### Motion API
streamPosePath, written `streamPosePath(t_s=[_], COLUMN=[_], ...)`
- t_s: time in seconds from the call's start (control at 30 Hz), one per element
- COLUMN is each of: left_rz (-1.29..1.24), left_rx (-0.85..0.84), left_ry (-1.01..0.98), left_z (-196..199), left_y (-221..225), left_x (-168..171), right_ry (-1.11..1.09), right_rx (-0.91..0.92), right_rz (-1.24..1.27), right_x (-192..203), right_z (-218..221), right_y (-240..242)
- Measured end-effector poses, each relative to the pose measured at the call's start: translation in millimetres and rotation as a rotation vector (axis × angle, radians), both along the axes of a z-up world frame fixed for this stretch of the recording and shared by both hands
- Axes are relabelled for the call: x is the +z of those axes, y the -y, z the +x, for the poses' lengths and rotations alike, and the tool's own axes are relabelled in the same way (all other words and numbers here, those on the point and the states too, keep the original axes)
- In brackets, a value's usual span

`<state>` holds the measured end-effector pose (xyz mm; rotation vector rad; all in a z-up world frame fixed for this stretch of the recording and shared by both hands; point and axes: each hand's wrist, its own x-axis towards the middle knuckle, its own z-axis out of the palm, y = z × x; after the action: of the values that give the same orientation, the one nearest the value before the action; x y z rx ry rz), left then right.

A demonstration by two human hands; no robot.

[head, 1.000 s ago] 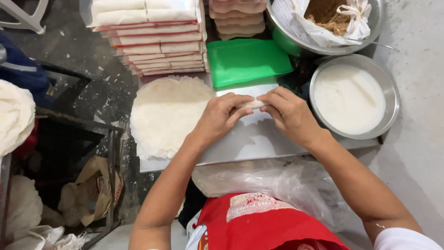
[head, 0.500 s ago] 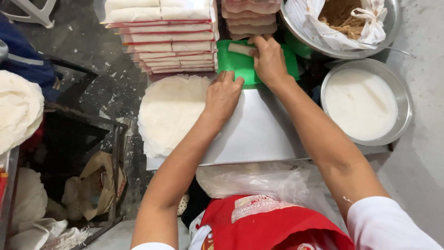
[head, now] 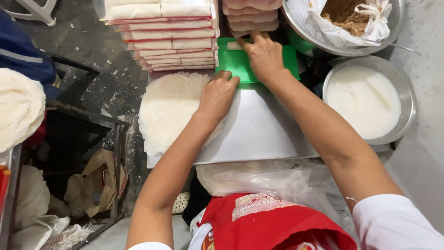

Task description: The person is efficiently preparing spring rolls by placing filling on thin wrappers, rolling them tightly, and stacking them in a tray.

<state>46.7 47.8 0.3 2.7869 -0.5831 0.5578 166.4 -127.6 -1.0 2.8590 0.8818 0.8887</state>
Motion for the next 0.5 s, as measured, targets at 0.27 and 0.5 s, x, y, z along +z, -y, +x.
streamPosePath(t_s=[0.27,0.5], left_rz=[-0.549,-0.647], left_rx=[-0.157,0.353], left_ry=[-0.024,-0.062], left_z=[-90,-158], left_y=[-51,-124], left_x=[74,70], right_ry=[0.059,-0.135], right_rx=[0.125,0.117], right_rz=[0.039,0.047], right_x=[-1,9], right_z=[-10,-13], right_y=[-16,-15])
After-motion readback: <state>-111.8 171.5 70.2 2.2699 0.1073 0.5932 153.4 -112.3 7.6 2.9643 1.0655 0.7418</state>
